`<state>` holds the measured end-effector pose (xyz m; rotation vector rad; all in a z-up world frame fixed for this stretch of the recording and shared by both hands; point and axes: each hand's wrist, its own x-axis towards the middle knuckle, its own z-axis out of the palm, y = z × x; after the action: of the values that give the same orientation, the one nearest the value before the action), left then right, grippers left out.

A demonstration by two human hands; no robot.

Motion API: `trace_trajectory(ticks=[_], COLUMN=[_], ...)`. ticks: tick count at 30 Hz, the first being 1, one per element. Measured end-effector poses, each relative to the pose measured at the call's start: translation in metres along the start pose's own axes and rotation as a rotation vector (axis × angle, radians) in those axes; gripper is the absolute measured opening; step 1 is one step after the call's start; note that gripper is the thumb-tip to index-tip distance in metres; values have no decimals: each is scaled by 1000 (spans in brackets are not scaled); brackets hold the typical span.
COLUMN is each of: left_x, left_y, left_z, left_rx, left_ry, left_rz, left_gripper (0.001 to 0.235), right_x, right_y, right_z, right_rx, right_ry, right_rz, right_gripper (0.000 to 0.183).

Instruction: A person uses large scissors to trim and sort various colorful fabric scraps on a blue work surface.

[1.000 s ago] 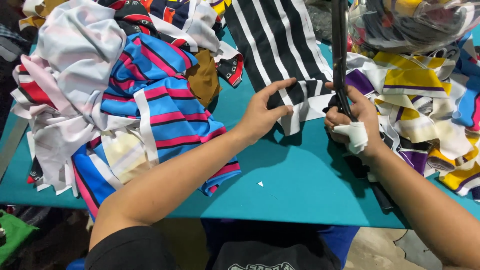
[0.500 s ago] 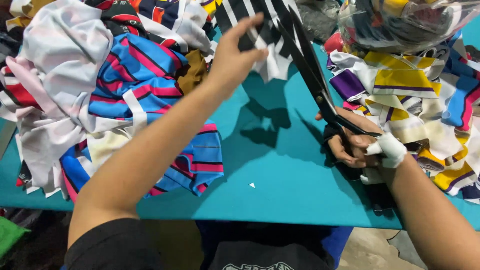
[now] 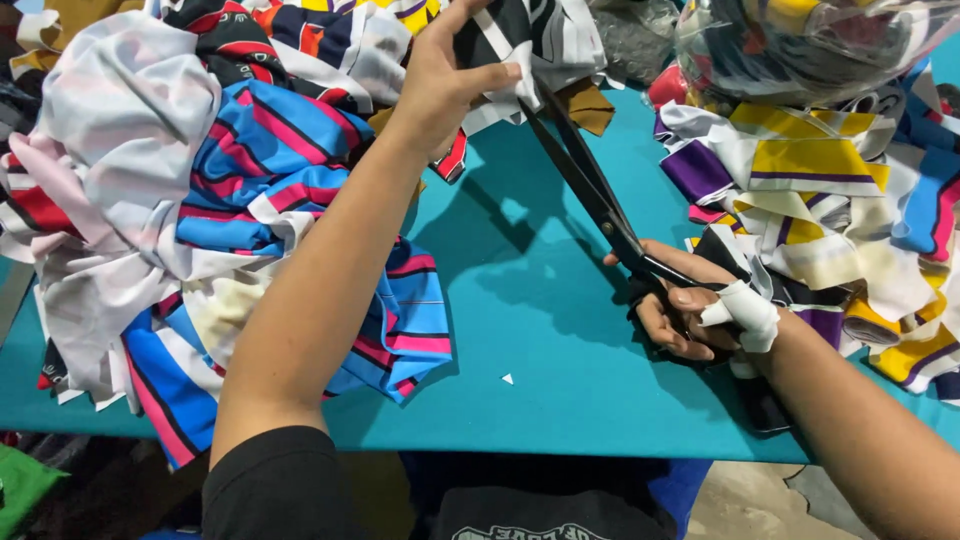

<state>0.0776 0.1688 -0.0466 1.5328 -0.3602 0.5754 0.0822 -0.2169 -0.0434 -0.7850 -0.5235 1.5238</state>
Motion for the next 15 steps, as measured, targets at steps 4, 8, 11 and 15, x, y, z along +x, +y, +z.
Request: trace_trajectory(ticks=[4, 8, 11, 15], left_x=[-1, -7, -7, -10], left_y=[-5, -8, -19, -24], left_z=[-5, -10, -12, -6], left_rx=[-48, -118, -220, -174], left_ry=[82, 238, 227, 211], left_rz=[-79, -208, -241, -254], left_gripper=[55, 55, 63, 69], right_x=[4, 1, 11, 31], right_y=[-18, -60, -75, -57], right_z=[7, -3, -11, -27], right_rx=[-121, -396, -361, -81], right_ry=[87, 135, 5, -97], right_rz=[-24, -7, -141, -160], right_gripper=[89, 73, 69, 78])
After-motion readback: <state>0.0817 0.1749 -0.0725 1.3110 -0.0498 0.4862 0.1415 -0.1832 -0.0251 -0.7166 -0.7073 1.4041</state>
